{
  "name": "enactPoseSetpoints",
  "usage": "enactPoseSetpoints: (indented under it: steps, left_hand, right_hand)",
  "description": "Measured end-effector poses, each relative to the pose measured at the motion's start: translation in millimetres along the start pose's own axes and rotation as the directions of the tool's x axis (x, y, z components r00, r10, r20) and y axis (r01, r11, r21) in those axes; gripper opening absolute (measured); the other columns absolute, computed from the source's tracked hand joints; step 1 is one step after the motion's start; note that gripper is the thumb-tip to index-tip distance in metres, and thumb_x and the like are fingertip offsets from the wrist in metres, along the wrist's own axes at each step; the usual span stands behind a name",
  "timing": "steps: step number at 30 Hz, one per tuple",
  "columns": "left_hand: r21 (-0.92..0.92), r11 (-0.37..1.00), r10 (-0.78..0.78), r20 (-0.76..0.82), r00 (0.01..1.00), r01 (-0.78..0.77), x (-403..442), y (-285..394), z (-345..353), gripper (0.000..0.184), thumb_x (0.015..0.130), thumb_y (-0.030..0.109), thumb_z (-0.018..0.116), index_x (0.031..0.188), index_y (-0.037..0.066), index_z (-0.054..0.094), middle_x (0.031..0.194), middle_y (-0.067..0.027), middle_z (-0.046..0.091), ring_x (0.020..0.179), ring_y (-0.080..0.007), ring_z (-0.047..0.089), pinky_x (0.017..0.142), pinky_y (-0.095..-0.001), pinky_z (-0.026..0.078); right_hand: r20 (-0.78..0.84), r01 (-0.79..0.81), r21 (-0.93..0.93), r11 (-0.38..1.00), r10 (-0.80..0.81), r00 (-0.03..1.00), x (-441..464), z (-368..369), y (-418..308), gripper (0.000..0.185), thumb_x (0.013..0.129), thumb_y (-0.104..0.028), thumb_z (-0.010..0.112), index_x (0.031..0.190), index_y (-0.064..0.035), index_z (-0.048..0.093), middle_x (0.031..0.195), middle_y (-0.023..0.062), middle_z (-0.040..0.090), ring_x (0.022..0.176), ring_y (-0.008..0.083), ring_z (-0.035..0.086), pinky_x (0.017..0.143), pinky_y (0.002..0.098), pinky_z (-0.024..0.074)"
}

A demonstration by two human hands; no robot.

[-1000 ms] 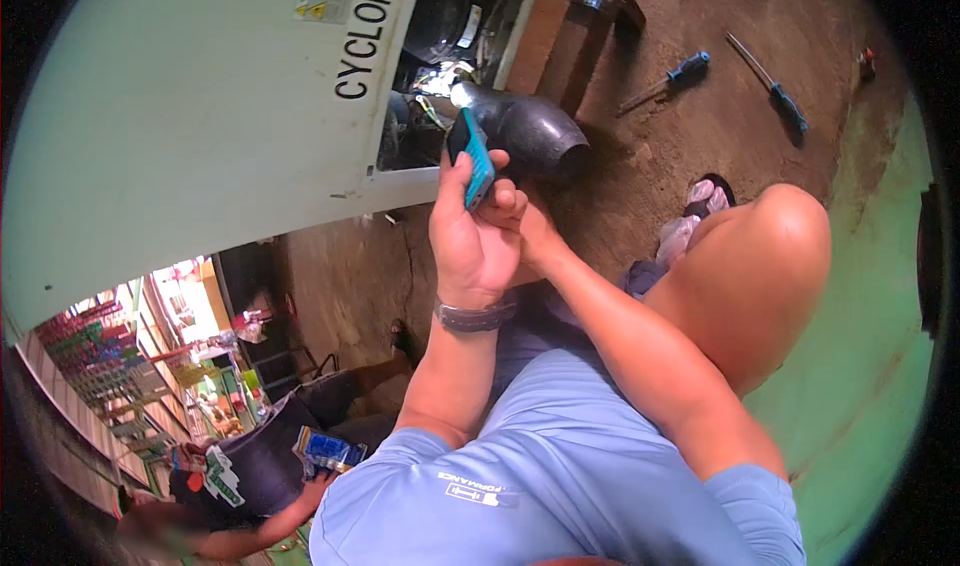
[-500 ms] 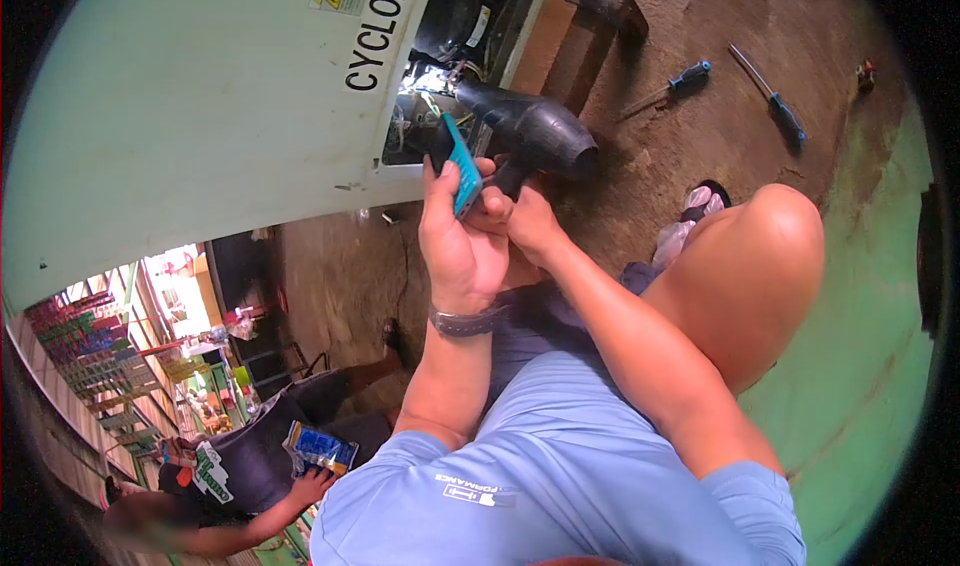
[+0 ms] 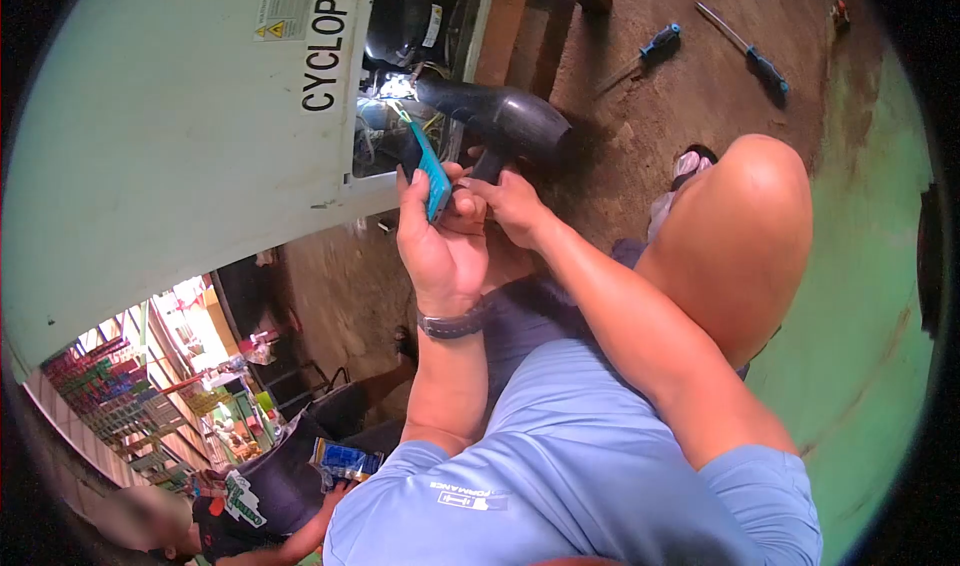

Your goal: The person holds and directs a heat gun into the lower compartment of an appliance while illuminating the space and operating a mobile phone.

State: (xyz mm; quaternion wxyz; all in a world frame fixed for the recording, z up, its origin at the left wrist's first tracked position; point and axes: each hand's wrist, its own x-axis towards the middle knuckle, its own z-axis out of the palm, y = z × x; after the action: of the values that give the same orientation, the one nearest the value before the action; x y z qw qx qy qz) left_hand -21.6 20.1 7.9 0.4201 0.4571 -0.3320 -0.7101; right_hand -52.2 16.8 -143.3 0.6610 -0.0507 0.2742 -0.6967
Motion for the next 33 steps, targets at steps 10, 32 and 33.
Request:
enactPoseSetpoints:
  steps: [10,32,33]
  left_hand:
    - [0.054,0.998,0.031,0.036,0.999,-0.033,3,0,-2,0.021,0.101,0.024,0.059,0.105,0.004,0.062,0.098,-0.0085,0.07,0.067,-0.0145,0.058,0.065,-0.0317,0.049]
    - [0.095,0.988,0.116,0.078,0.99,-0.123,4,8,1,0.016,0.1,0.022,0.057,0.108,0.008,0.059,0.097,-0.0092,0.071,0.066,-0.0156,0.059,0.071,-0.0352,0.057]
    - [0.094,0.988,0.118,0.078,0.99,-0.125,5,8,1,0.016,0.1,0.022,0.057,0.108,0.008,0.059,0.097,-0.0092,0.071,0.066,-0.0156,0.059,0.071,-0.0352,0.057]
  right_hand:
    - [0.119,-0.119,0.113,0.986,0.105,0.987,-2,-4,-6,0.026,0.091,-0.024,0.071,0.111,-0.008,0.069,0.104,0.0011,0.068,0.1,0.0144,0.06,0.09,0.0313,0.0466]
    - [0.186,-0.133,0.204,0.97,0.095,0.978,-5,10,-4,0.024,0.093,-0.023,0.07,0.113,-0.0114,0.063,0.098,-0.0022,0.065,0.089,0.0108,0.06,0.074,0.0292,0.0487]
    - [0.188,-0.125,0.223,0.967,0.083,0.979,-5,11,-5,0.024,0.093,-0.023,0.07,0.113,-0.0111,0.063,0.099,-0.002,0.065,0.09,0.0107,0.06,0.076,0.0294,0.0489]
